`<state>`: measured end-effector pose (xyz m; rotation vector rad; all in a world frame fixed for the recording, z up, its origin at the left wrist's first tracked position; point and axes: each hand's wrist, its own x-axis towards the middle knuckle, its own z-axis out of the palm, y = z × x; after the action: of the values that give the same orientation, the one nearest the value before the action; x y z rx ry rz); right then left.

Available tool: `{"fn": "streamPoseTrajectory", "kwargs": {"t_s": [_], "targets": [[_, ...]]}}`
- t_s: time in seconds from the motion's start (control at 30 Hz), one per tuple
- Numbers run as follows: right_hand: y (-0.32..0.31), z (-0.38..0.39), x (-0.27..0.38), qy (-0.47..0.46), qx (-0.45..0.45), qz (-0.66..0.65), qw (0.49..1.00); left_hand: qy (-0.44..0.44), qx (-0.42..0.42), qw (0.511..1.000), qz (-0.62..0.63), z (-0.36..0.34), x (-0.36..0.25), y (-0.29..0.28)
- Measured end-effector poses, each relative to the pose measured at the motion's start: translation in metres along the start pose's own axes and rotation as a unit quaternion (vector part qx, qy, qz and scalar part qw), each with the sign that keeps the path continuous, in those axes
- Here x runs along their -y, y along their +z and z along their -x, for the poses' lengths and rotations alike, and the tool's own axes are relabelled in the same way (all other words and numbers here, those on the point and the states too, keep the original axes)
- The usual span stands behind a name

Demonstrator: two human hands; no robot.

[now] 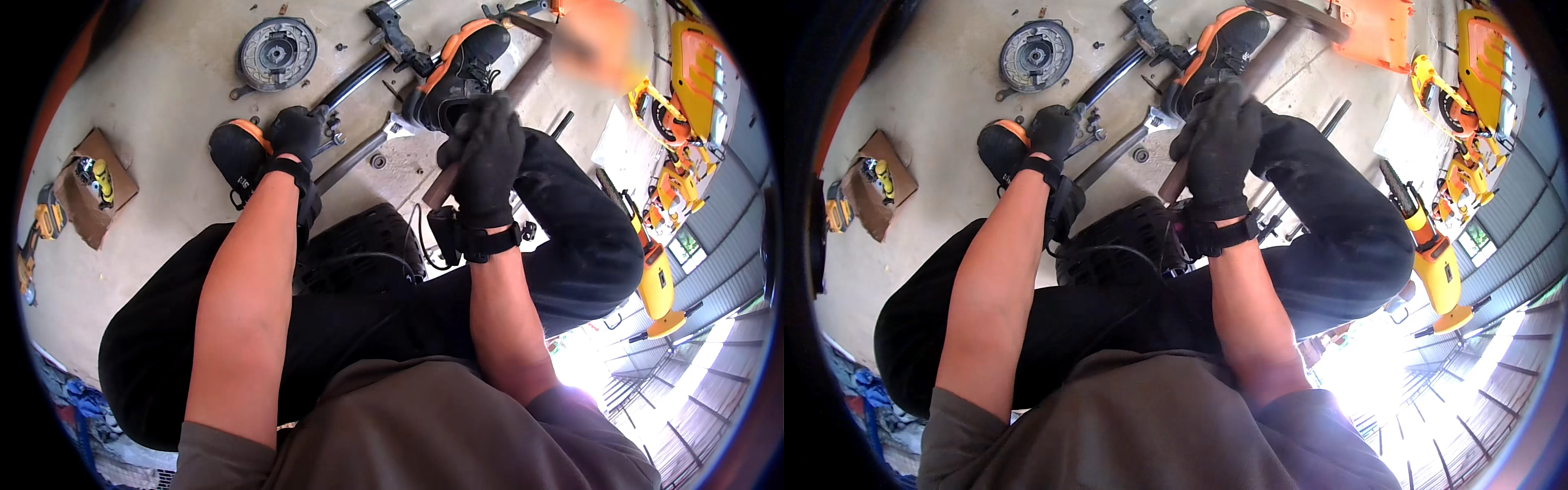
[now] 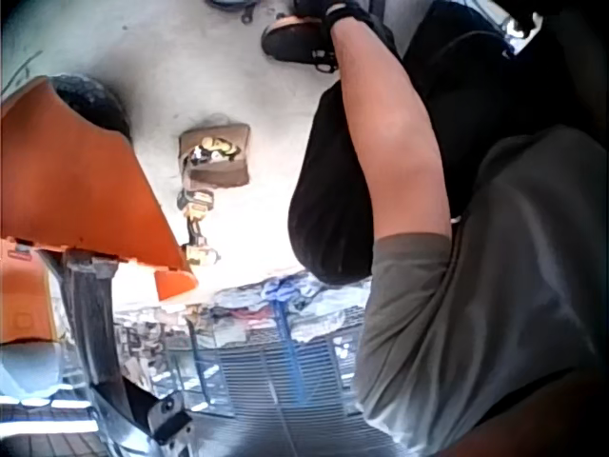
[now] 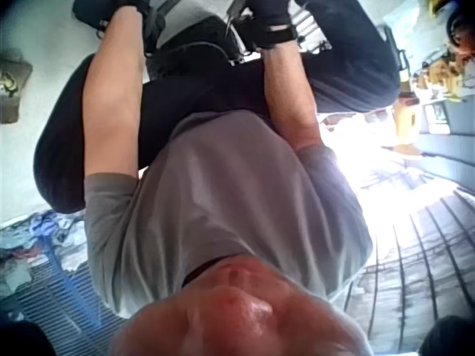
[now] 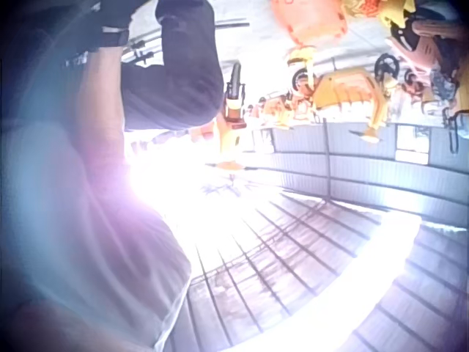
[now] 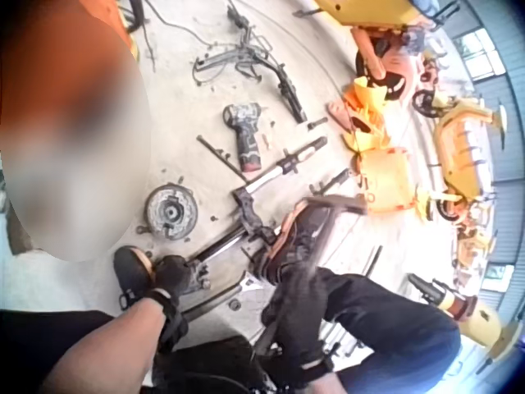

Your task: The person uses a hammer to tap a metal rod into a motorcycle fork assembly. They then lift the dual-fork unit, rotate it to check the alignment and components, and place it back on the ground in a service bay.

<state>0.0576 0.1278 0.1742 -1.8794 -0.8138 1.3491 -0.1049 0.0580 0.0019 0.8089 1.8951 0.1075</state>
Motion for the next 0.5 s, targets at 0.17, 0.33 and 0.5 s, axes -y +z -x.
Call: {"fn": "streamPoseTrajectory", "kwargs": {"t_s": [0.17,0.33,0.5], "targets": [[0.002,0.001,-0.089,0.058,0.092,0.082,0.991,0.024,-0.001,1.000,0.009,-0.014,0.012,0.017],[-0.007,0.001,-0.023,0.006,0.073,0.053,0.996,0.030,-0.022,0.999,0.006,-0.015,0.029,0.025],[-0.003,-0.018,-0.085,-0.021,0.031,0.094,0.995,0.011,0.000,1.000,0.022,-0.016,0.009,0.015]]}}
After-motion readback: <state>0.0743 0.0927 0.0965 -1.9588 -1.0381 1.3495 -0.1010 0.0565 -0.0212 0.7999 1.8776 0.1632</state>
